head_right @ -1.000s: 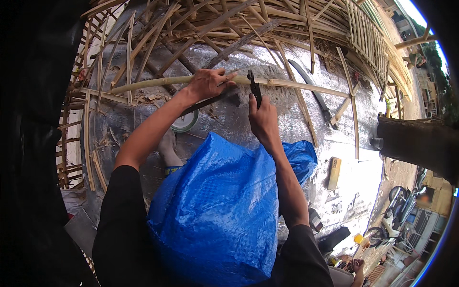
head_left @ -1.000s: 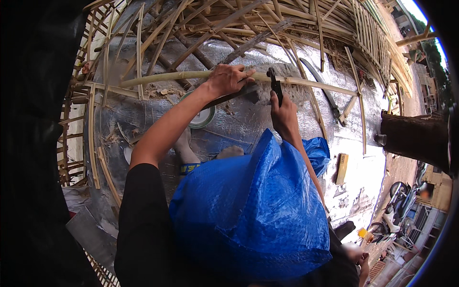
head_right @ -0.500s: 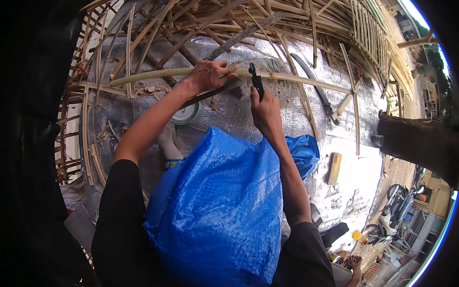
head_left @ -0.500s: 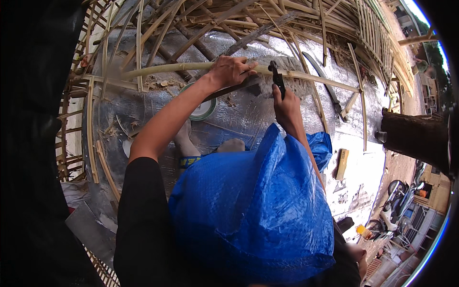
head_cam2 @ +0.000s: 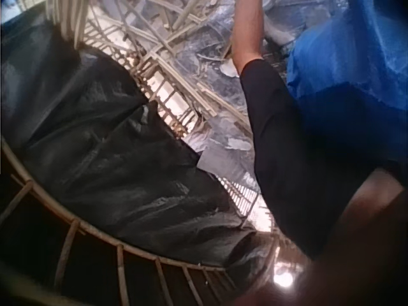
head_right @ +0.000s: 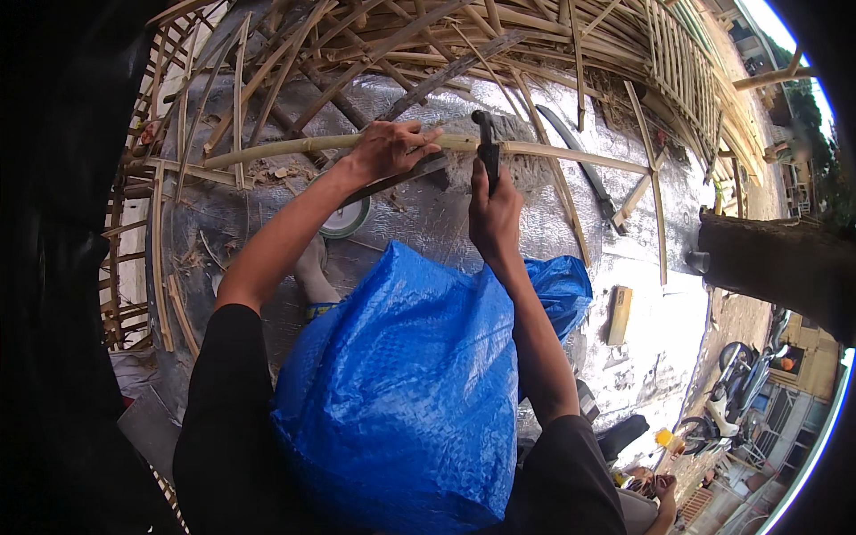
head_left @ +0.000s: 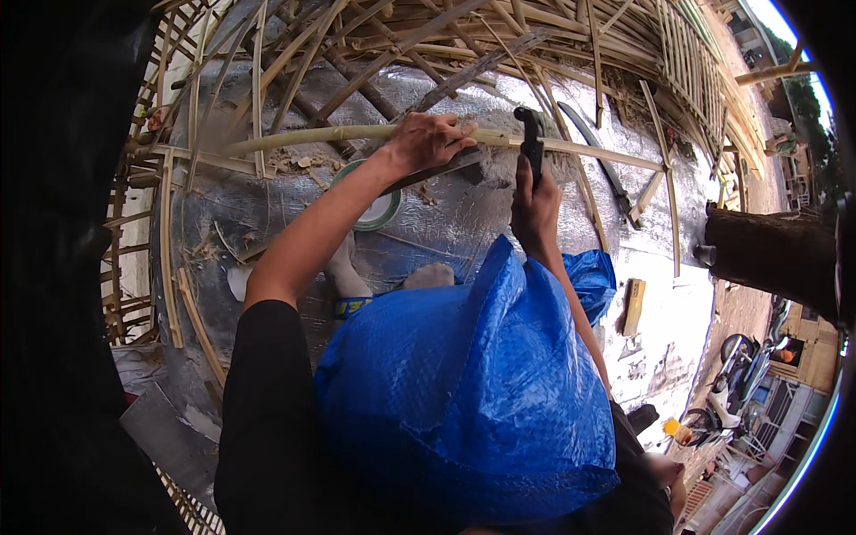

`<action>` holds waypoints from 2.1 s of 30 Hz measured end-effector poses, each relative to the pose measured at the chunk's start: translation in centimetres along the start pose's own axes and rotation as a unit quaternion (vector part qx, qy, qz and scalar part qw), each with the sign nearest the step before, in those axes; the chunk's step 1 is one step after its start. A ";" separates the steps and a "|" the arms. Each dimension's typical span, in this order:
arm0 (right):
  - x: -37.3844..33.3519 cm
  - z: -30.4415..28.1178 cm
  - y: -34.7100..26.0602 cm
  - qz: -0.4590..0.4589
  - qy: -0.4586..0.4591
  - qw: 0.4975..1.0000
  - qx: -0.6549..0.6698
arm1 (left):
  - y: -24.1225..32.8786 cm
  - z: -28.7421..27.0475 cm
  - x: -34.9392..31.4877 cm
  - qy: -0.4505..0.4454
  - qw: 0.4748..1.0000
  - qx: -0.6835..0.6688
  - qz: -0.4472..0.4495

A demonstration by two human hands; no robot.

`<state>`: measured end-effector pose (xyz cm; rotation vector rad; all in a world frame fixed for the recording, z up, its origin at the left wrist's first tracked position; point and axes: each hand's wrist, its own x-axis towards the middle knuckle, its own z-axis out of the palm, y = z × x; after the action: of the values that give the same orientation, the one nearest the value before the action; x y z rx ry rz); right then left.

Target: The person uses pliers to tighten wire around bamboo poles, trims bamboo strips, and positions bamboo pieces within a larger wooden and bamboo frame.

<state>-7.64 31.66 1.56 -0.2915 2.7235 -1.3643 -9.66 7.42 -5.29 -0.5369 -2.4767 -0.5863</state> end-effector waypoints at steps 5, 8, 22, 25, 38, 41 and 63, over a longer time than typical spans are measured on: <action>-0.6 -0.7 0.1 -0.010 0.051 0.995 0.086 | 0.6 -1.3 1.4 -0.051 0.998 -0.001 -0.026; 0.4 -0.6 1.2 0.015 0.019 1.000 0.018 | 1.2 -0.3 1.7 -0.008 1.000 -0.015 -0.019; 1.6 -0.3 1.0 0.091 -0.034 0.995 0.024 | 0.0 -1.4 1.9 -0.022 1.000 0.000 -0.021; 1.6 -1.6 1.0 0.102 0.017 0.984 0.146 | 1.2 -1.5 1.4 -0.081 0.995 -0.028 -0.059; 2.6 -2.8 4.2 0.115 0.157 0.936 0.292 | 0.3 -5.7 4.3 -0.054 0.993 0.109 -0.005; 3.3 -2.5 5.4 0.102 0.161 0.948 0.253 | -0.4 -6.3 4.8 -0.075 0.992 0.103 -0.022; 3.4 -1.4 6.6 -0.028 0.170 0.985 -0.026 | 0.1 -9.0 5.8 -0.025 0.987 0.019 -0.157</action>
<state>-12.11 35.92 -2.85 -0.1493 3.0510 -1.4809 -10.46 4.37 4.95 -0.1474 -2.6343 -0.6509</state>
